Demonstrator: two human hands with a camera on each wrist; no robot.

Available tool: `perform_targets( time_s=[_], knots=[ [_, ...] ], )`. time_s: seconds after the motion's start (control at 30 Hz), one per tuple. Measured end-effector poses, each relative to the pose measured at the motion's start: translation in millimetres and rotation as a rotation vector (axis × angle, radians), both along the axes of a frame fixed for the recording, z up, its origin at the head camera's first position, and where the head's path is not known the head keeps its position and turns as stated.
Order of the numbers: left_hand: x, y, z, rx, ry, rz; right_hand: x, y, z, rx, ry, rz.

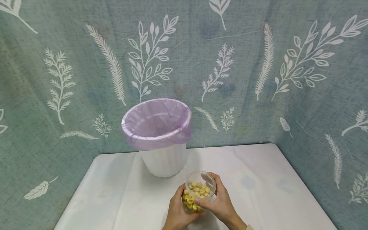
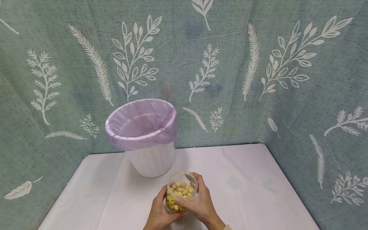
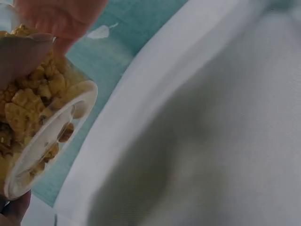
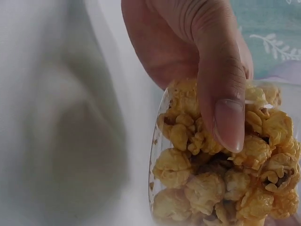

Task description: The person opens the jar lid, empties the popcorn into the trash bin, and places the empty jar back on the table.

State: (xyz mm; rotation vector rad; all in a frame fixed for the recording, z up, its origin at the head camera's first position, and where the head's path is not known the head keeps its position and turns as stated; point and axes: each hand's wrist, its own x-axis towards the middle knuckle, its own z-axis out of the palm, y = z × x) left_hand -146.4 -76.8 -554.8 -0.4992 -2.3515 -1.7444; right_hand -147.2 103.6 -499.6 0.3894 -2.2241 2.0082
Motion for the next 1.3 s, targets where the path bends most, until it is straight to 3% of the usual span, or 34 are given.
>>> perform_targets(
  time_s=[0.27, 0.37, 0.9, 1.17, 1.3],
  knots=[
    [-5.4, -3, 16.0, -0.082, 0.208, 0.030, -1.9, 4, 13.4, -0.031, 0.020, 0.040],
    [-6.8, -3, 21.2, -0.091, 0.251, 0.026, -2.4, 6, 17.6, -0.043, 0.036, 0.055],
    [-9.9, -10, 46.9, -0.059, 0.244, -0.017, -7.4, 4, 37.3, -0.109, 0.107, 0.164],
    [-6.4, -15, 58.5, -0.022, 0.135, -0.115, -8.6, 9, 42.4, -0.145, 0.118, 0.268],
    [-5.5, -19, 63.2, -0.008, 0.082, -0.178, -9.4, 15, 44.8, -0.158, 0.102, 0.362]
  ],
)
